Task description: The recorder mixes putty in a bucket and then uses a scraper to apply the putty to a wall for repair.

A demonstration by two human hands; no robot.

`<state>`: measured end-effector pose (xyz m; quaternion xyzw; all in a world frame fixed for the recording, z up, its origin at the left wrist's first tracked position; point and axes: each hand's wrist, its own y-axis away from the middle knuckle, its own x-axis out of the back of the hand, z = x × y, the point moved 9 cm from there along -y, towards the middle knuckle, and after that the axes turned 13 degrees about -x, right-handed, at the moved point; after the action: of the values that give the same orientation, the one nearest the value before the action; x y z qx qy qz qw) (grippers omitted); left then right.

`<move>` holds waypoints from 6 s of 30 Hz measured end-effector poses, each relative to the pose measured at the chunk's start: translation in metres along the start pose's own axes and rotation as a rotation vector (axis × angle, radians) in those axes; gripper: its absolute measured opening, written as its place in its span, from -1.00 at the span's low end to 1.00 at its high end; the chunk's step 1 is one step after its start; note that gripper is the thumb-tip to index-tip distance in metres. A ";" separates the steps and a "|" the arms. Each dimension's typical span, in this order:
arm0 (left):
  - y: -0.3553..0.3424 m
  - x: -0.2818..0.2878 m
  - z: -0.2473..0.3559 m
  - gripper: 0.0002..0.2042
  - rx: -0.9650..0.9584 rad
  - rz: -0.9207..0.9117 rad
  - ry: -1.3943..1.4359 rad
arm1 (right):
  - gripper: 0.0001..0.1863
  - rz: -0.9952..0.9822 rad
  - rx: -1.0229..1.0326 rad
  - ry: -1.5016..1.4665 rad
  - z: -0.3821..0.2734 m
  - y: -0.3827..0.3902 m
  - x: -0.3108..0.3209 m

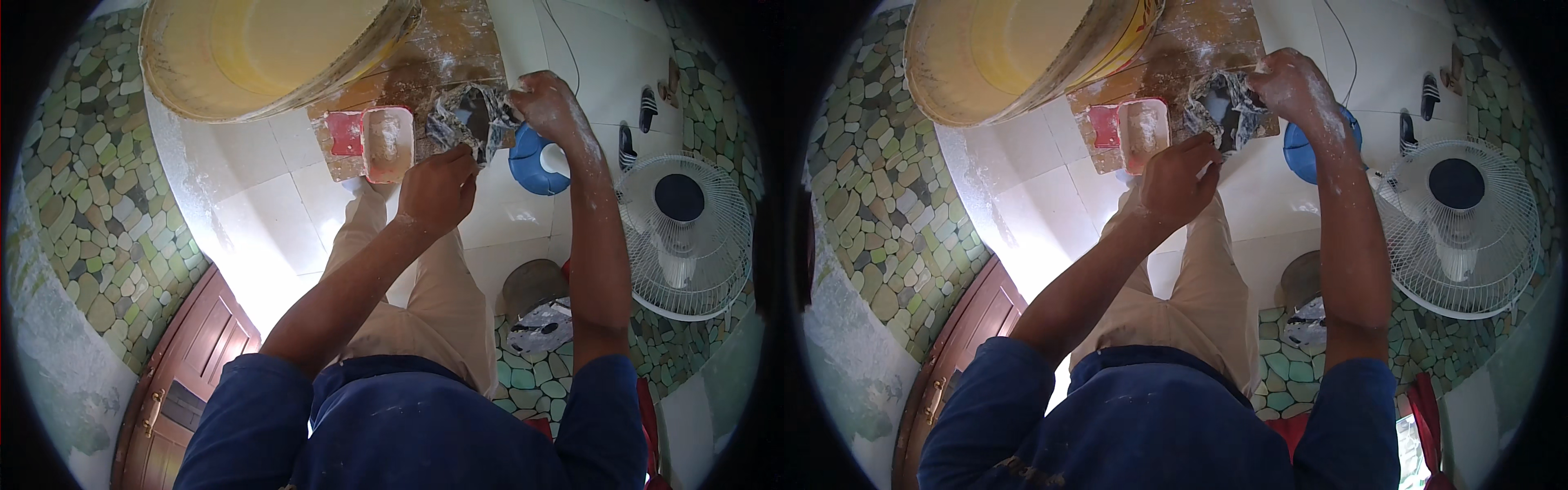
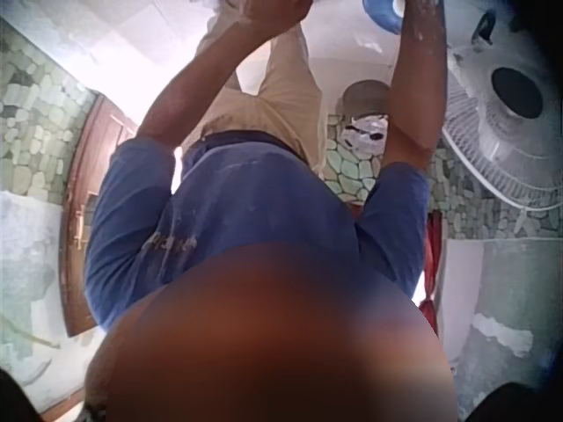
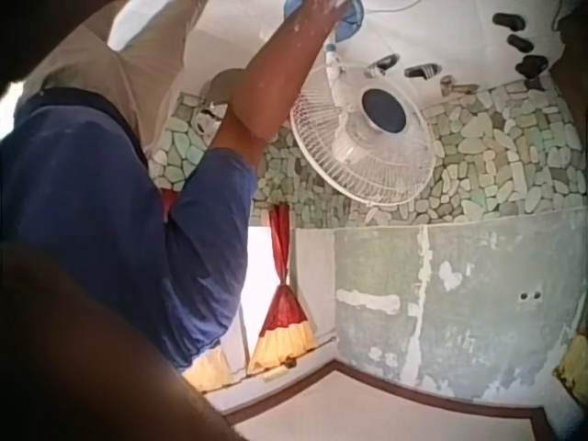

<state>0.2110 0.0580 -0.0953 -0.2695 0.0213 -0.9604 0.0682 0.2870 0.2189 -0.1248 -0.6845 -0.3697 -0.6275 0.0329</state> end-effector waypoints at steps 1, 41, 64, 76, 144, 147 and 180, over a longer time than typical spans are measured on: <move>0.002 0.001 -0.002 -0.96 0.000 0.001 0.004 | -0.69 -0.001 0.077 0.160 -0.006 0.002 -0.006; 0.067 -0.012 -0.041 -0.37 0.209 -0.065 0.181 | -0.75 -0.246 -0.096 -0.107 -0.057 -0.026 -0.187; -0.042 0.274 -0.036 -0.80 -0.213 0.290 -0.802 | -0.71 -0.206 -0.160 0.272 -0.039 -0.020 -0.300; -0.033 0.275 -0.051 -0.83 -0.288 0.388 -0.809 | -0.64 -0.142 -0.324 0.224 -0.025 -0.016 -0.255; -0.031 0.277 -0.046 -0.85 -0.374 0.453 -0.767 | -0.73 0.436 -0.586 -0.773 -0.126 0.059 -0.199; -0.032 0.277 -0.046 -0.85 -0.367 0.434 -0.774 | -0.74 0.465 -0.610 -0.750 -0.126 0.058 -0.199; -0.032 0.275 -0.045 -0.82 -0.391 0.379 -0.813 | -0.65 0.157 -1.241 -2.238 -0.125 0.021 -0.302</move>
<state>-0.0485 0.0503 0.0097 -0.6218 0.2217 -0.7260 0.1926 0.2127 0.0003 -0.3565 -0.7569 0.1984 0.2244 -0.5808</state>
